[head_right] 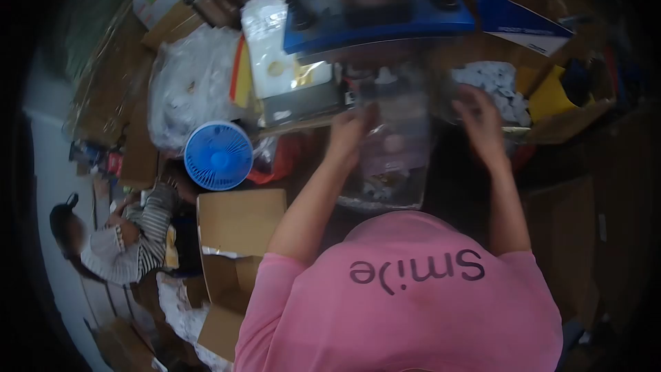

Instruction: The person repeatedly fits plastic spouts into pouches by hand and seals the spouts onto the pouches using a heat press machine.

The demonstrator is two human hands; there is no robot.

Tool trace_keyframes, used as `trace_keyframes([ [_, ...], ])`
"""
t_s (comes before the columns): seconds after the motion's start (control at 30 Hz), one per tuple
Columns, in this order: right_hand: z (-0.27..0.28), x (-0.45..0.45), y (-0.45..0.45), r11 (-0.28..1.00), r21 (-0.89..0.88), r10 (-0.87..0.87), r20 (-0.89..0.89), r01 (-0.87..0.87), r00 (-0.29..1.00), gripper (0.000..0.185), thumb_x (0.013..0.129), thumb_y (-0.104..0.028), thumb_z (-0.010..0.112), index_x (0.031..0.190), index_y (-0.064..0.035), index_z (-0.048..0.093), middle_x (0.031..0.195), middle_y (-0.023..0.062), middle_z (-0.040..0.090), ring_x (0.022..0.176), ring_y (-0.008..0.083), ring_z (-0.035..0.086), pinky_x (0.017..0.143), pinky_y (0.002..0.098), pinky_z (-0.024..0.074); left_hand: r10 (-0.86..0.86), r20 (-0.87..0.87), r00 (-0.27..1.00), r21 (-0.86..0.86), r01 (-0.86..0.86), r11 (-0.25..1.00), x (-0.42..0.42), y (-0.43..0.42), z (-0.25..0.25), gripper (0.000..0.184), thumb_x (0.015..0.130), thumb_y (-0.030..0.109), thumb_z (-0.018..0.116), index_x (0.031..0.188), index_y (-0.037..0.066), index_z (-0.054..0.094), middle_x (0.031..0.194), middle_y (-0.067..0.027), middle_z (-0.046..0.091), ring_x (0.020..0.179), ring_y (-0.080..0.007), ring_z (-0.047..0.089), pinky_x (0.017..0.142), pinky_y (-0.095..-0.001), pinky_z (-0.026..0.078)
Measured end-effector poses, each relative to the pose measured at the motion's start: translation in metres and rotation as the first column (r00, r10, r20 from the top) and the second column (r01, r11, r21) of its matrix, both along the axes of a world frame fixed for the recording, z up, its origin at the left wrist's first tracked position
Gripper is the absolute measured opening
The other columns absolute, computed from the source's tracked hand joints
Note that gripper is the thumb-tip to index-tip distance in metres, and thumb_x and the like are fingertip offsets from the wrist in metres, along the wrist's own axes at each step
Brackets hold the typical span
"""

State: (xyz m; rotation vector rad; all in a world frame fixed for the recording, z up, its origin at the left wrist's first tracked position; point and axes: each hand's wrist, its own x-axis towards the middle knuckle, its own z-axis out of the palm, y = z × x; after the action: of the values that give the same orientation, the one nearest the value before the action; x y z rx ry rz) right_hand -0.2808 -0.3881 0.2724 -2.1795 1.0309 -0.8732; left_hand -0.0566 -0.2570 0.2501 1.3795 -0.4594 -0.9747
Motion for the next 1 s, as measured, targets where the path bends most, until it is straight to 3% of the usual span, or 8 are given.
trace_keyframes([
  [0.13, -0.016, -0.051, -0.051, 0.980, -0.007, -0.199, -0.122, 0.199, 0.972, 0.041, 0.094, -0.031, 0.054, 0.126, -0.0053, 0.054, 0.126, 0.0158, 0.055, 0.115, 0.0283, 0.054, 0.092, 0.0402, 0.0456, -0.028, -0.078, 0.997, -0.197, 0.012, 0.980, 0.009, -0.012, -0.023, 0.018, 0.086, 0.014, 0.060, 0.089, -0.001, 0.068, 0.077, -0.0057, 0.064, 0.068, -0.0128, 0.057, 0.062, -0.0289, 0.046],
  [0.23, -0.042, -0.065, -0.084, 0.933, -0.355, -0.182, -0.320, 0.061, 0.930, 0.043, 0.094, -0.032, 0.054, 0.127, -0.0051, 0.053, 0.125, 0.0177, 0.054, 0.116, 0.0314, 0.053, 0.094, 0.0409, 0.0440, 0.061, 0.010, 0.998, -0.061, -0.061, 0.996, 0.013, -0.006, -0.012, 0.020, 0.086, 0.016, 0.061, 0.085, -0.002, 0.069, 0.074, -0.0063, 0.065, 0.067, -0.0135, 0.058, 0.062, -0.0289, 0.046],
  [0.33, -0.044, -0.046, -0.084, 0.908, -0.414, -0.281, -0.491, 0.063, 0.825, 0.041, 0.094, -0.031, 0.054, 0.126, -0.0052, 0.053, 0.124, 0.0178, 0.054, 0.115, 0.0328, 0.053, 0.094, 0.0400, 0.0428, -0.056, 0.220, 0.974, -0.106, 0.081, 0.991, 0.043, -0.008, -0.003, 0.024, 0.086, 0.020, 0.062, 0.078, -0.001, 0.070, 0.069, -0.0060, 0.065, 0.064, -0.0137, 0.060, 0.061, -0.0279, 0.047],
  [0.43, -0.048, -0.031, -0.085, 0.945, -0.327, -0.174, -0.516, -0.005, 0.839, 0.038, 0.095, -0.028, 0.052, 0.127, -0.0064, 0.054, 0.124, 0.0156, 0.055, 0.114, 0.0313, 0.053, 0.093, 0.0391, 0.0432, -0.045, 0.510, 0.859, 0.101, -0.007, 0.995, 0.086, -0.006, 0.015, 0.023, 0.086, 0.022, 0.062, 0.095, 0.002, 0.069, 0.091, -0.0119, 0.068, 0.083, -0.0214, 0.065, 0.072, -0.0308, 0.049],
  [0.5, -0.056, -0.022, -0.085, 0.922, -0.367, -0.076, -0.480, -0.121, 0.874, 0.035, 0.097, -0.025, 0.049, 0.127, -0.0077, 0.053, 0.123, 0.0147, 0.056, 0.113, 0.0309, 0.054, 0.091, 0.0384, 0.0439, 0.359, 0.927, 0.104, -0.305, -0.347, 0.887, 0.102, -0.002, 0.011, 0.043, 0.084, 0.031, 0.060, 0.115, 0.002, 0.060, 0.125, -0.0195, 0.055, 0.116, -0.0343, 0.052, 0.096, -0.0457, 0.040],
  [0.53, -0.052, -0.018, -0.080, 0.921, -0.371, -0.074, -0.473, -0.122, 0.878, 0.035, 0.097, -0.025, 0.049, 0.127, -0.0077, 0.053, 0.123, 0.0147, 0.056, 0.113, 0.0309, 0.054, 0.091, 0.0384, 0.0439, 0.363, 0.927, 0.095, -0.310, -0.348, 0.884, 0.108, 0.004, -0.001, 0.043, 0.084, 0.031, 0.060, 0.115, 0.002, 0.060, 0.125, -0.0195, 0.055, 0.116, -0.0343, 0.052, 0.096, -0.0457, 0.040],
  [0.6, -0.044, -0.009, -0.067, 0.969, -0.246, -0.042, -0.298, -0.035, 0.954, 0.035, 0.099, -0.025, 0.046, 0.128, -0.0073, 0.052, 0.123, 0.0137, 0.058, 0.112, 0.0291, 0.056, 0.091, 0.0372, 0.0441, -0.047, 0.998, 0.040, 0.058, -0.345, 0.937, 0.118, 0.017, -0.028, 0.058, 0.087, 0.040, 0.054, 0.133, 0.006, 0.045, 0.145, -0.0156, 0.035, 0.134, -0.0317, 0.032, 0.109, -0.0484, 0.022],
  [1.0, -0.067, -0.011, -0.092, 0.998, 0.062, 0.007, 0.334, -0.029, 0.942, 0.035, 0.098, -0.022, 0.049, 0.126, -0.0022, 0.051, 0.121, 0.0119, 0.057, 0.111, 0.0189, 0.055, 0.089, 0.0313, 0.0453, 0.044, 0.998, 0.050, -0.026, -0.307, 0.951, 0.088, 0.048, -0.029, 0.063, 0.085, 0.040, 0.058, 0.134, 0.003, 0.043, 0.144, -0.0152, 0.036, 0.137, -0.0302, 0.026, 0.114, -0.0479, 0.012],
])
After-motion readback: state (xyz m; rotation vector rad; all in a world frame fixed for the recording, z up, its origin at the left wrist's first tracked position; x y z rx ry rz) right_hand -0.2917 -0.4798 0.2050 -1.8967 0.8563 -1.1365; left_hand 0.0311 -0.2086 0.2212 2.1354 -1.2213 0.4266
